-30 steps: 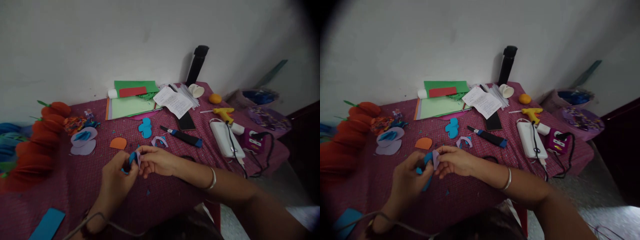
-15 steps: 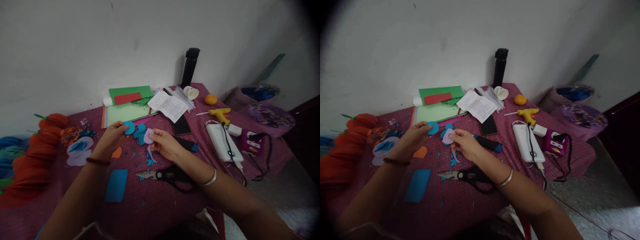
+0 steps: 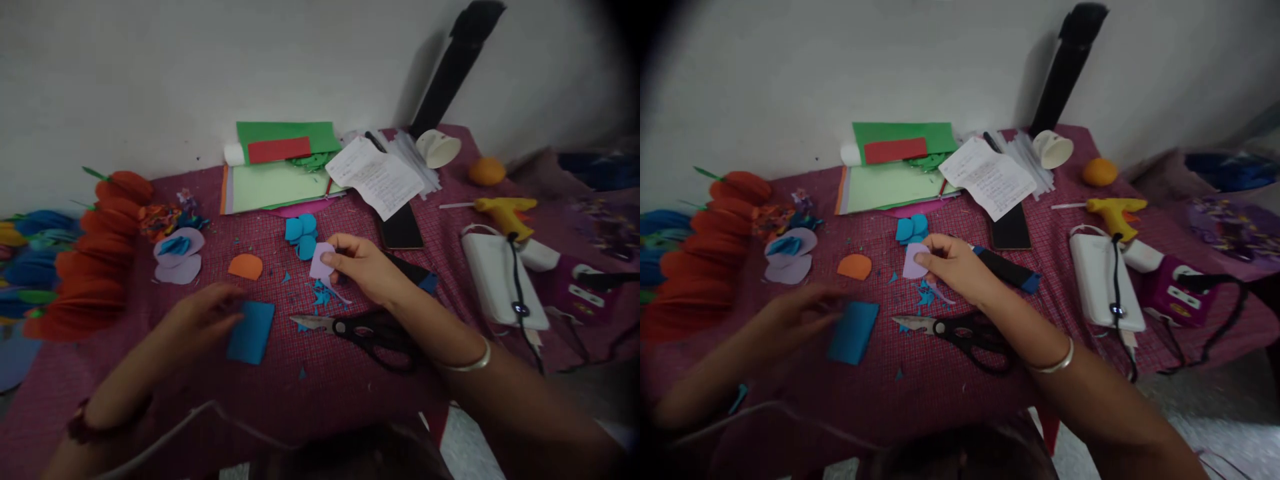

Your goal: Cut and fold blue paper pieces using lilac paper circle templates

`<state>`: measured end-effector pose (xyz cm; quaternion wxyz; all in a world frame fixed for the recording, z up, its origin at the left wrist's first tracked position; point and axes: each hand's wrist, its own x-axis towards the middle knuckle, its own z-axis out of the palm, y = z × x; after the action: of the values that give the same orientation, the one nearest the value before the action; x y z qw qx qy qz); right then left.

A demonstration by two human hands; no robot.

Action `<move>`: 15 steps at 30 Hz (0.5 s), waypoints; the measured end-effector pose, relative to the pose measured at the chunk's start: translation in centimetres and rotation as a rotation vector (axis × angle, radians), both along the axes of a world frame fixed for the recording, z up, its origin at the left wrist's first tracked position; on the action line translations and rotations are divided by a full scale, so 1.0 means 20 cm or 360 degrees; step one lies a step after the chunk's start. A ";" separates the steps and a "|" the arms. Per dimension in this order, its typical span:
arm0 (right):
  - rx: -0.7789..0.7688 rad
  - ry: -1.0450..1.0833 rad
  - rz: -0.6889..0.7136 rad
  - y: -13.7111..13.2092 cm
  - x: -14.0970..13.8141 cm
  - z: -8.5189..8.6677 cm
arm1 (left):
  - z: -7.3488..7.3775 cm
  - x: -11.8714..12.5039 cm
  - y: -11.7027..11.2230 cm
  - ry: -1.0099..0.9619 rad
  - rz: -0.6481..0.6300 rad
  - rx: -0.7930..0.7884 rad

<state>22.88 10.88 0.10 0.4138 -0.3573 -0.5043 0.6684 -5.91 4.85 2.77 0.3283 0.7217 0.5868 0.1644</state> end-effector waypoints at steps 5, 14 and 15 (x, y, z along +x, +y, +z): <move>0.0101 -0.0271 0.0382 -0.07 -0.05 0.00 | -0.08 0.02 -0.13 0.0370 -0.0207 0.0071; 0.0583 -0.0741 0.1117 -0.18 -0.08 0.05 | -0.11 0.01 -0.14 0.0372 -0.0275 0.0096; 0.0658 -0.0798 0.1137 -0.18 -0.09 0.06 | -0.11 0.01 -0.13 0.0374 -0.0282 0.0106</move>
<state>21.09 7.21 1.23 0.0863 -0.2222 -0.8019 0.5478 -5.67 2.16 0.51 0.2465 0.7954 0.5494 0.0686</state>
